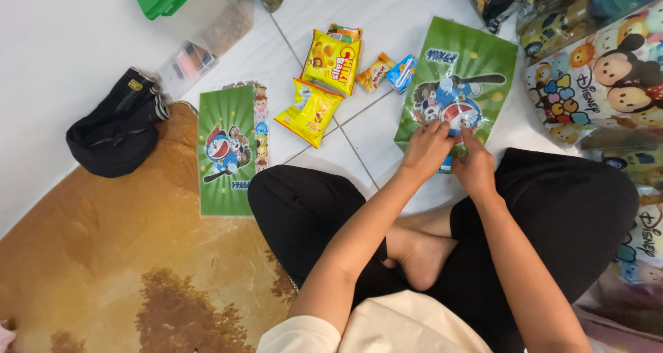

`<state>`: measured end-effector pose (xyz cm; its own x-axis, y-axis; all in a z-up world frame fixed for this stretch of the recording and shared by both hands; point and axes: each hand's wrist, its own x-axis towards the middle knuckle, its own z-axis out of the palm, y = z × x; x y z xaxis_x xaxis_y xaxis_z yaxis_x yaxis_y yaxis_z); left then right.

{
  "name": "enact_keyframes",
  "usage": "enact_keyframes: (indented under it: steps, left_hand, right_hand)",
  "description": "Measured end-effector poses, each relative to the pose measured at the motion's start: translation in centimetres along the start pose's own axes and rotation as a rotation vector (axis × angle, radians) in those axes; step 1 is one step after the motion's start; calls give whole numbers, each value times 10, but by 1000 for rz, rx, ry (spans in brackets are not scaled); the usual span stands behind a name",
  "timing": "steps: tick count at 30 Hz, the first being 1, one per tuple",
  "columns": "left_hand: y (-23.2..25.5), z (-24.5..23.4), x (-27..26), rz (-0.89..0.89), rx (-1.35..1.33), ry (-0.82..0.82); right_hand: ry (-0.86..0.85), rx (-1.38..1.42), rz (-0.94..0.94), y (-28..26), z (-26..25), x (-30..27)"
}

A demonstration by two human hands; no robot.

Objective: Packing various snack packets and stickers into decorative gift bags on the floor.

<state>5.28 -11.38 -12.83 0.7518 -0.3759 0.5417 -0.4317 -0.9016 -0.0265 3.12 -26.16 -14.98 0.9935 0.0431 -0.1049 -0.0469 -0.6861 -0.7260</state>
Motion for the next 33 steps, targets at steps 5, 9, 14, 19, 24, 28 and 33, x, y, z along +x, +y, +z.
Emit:
enact_keyframes:
  steps: [5, 9, 14, 19, 24, 28, 33]
  left_hand:
    - [-9, -73, 28, -248, -256, -395]
    - [-29, -86, 6, -497, -483, -669]
    - [-37, -73, -11, -525, -516, -817]
    - [-23, -30, -7, -438, -340, -949]
    - [-14, -9, -2, -382, -186, -1058]
    - [-27, -19, -2, -475, -264, -1066]
    - [-47, -69, -15, -749, -493, -773]
  right_hand:
    - [46, -10, 9, 13, 9, 1]
    - [76, 154, 151, -3, 2, -5]
    - [132, 72, 112, 24, 22, 4]
    - [124, -74, 49, 16, 12, -3]
    - [200, -68, 46, 13, 6, -4]
    - [169, -65, 64, 10, 4, -6]
    - [42, -29, 100, 9, 8, -7]
